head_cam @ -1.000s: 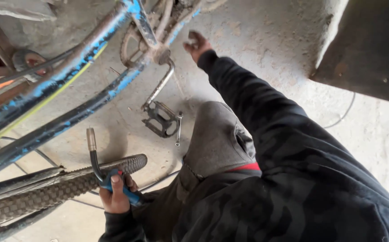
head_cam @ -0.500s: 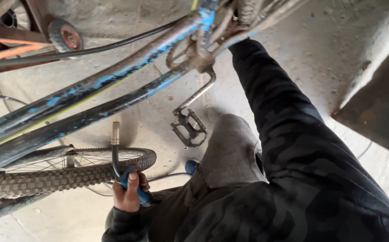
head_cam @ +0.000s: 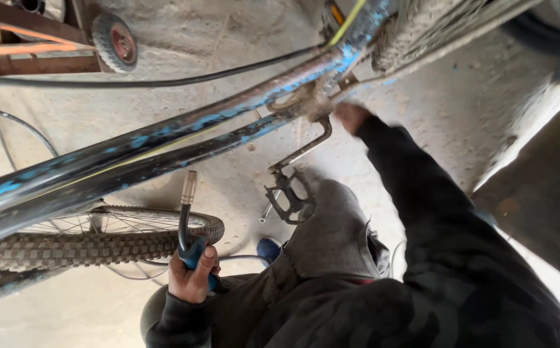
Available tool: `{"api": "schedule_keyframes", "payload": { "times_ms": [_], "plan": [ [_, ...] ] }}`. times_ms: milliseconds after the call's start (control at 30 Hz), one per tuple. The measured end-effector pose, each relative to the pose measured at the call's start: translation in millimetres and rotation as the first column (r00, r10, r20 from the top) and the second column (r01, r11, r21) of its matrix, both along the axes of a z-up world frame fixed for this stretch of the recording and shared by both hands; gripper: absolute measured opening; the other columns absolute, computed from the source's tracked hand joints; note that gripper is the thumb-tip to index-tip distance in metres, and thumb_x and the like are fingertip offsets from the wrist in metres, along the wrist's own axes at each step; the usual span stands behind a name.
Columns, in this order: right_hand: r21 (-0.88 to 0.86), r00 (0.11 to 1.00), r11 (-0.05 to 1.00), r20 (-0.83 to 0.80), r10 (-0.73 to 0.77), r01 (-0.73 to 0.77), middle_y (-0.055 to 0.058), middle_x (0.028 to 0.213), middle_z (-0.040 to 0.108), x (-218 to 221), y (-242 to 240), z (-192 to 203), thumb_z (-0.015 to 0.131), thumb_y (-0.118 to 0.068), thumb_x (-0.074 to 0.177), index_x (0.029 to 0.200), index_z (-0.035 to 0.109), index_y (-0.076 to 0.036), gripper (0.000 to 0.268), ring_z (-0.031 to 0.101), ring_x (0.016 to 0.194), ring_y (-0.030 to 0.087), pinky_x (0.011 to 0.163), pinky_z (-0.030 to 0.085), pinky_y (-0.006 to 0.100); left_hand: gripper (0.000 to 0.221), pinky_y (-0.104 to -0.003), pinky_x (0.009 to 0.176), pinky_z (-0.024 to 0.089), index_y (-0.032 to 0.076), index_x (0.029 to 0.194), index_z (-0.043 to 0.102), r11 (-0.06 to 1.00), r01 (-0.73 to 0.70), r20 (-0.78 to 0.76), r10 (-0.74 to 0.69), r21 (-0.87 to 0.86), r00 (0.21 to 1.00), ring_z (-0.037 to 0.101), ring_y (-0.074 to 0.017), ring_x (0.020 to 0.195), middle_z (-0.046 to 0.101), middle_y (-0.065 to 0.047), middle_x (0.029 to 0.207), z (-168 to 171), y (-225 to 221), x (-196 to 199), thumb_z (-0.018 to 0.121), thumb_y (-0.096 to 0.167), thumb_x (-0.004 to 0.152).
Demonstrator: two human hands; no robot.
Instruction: Welding a metal component onto a bicycle frame near the pedal assembly.
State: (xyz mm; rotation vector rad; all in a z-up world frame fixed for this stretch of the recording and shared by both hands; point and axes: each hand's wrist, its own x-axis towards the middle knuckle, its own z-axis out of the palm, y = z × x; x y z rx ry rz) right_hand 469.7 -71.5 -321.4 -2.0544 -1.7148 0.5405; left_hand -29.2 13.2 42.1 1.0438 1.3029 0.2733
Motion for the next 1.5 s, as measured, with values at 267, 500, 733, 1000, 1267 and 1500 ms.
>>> {"api": "schedule_keyframes", "payload": {
  "times_ms": [267,500,733,1000,1267,1500],
  "plan": [
    [-0.039,0.792,0.983,-0.598,0.123,-0.182,0.011,0.105,0.077,34,57,445,0.061,-0.022,0.106,0.119,0.068,-0.001,0.025,0.075,0.090,0.017,0.074,0.062,0.030,0.039,-0.027,0.055,0.048,0.001,0.119,0.063,0.996,-0.088,0.046,0.088,0.011,0.995,0.057,-0.0095,0.061,0.063,-0.001,0.074,2,-13,13,0.078,0.017,0.087],
    [-0.028,0.900,0.902,0.070,0.431,-0.430,0.012,0.084,0.073,-29,123,550,0.075,-0.042,0.092,0.110,0.073,-0.003,0.043,0.069,0.065,0.023,0.059,0.053,0.035,0.040,-0.024,0.067,0.048,0.001,0.120,0.063,0.993,-0.064,0.116,0.052,0.104,0.992,0.056,-0.0061,0.075,0.063,0.002,0.083,27,-15,15,0.081,0.014,0.087],
    [-0.601,0.874,0.793,0.328,0.360,-0.101,0.020,0.087,0.072,-101,19,450,0.078,-0.076,0.068,0.140,0.054,0.001,0.108,0.069,0.055,0.030,0.048,0.053,0.041,0.035,-0.026,0.068,0.050,0.001,0.115,0.065,0.978,-0.008,0.123,-0.018,0.206,0.992,0.055,-0.0070,0.077,0.061,0.002,0.082,44,-4,19,0.081,0.017,0.088],
    [-0.071,0.749,0.918,-0.555,-0.361,0.390,0.009,0.108,0.065,-154,-25,385,0.088,-0.032,0.083,0.149,0.038,0.004,0.090,0.061,0.084,0.012,0.072,0.056,0.033,0.039,-0.029,0.061,0.048,0.002,0.119,0.064,0.940,0.159,0.242,-0.237,0.303,0.941,0.054,-0.0076,0.069,0.059,0.001,0.075,25,-12,8,0.079,0.023,0.089],
    [0.211,0.926,0.901,-0.071,-0.371,0.378,0.020,0.130,0.067,-162,-32,391,0.095,-0.049,0.082,0.153,0.040,0.005,0.105,0.071,0.116,0.032,0.097,0.057,0.040,0.035,-0.029,0.061,0.053,-0.001,0.117,0.064,0.933,0.215,0.264,-0.293,0.289,0.919,0.063,-0.0105,0.067,0.067,-0.002,0.077,9,-19,-2,0.078,0.020,0.093],
    [0.115,0.930,0.924,0.015,-0.368,0.364,0.026,0.135,0.061,-160,-31,399,0.095,-0.057,0.069,0.151,0.037,0.007,0.119,0.065,0.119,0.040,0.097,0.054,0.046,0.050,-0.028,0.063,0.050,0.001,0.135,0.059,0.863,0.282,0.221,-0.399,0.419,0.890,0.058,-0.0113,0.069,0.062,-0.004,0.079,26,-26,25,0.074,0.029,0.096]
  ]
}}
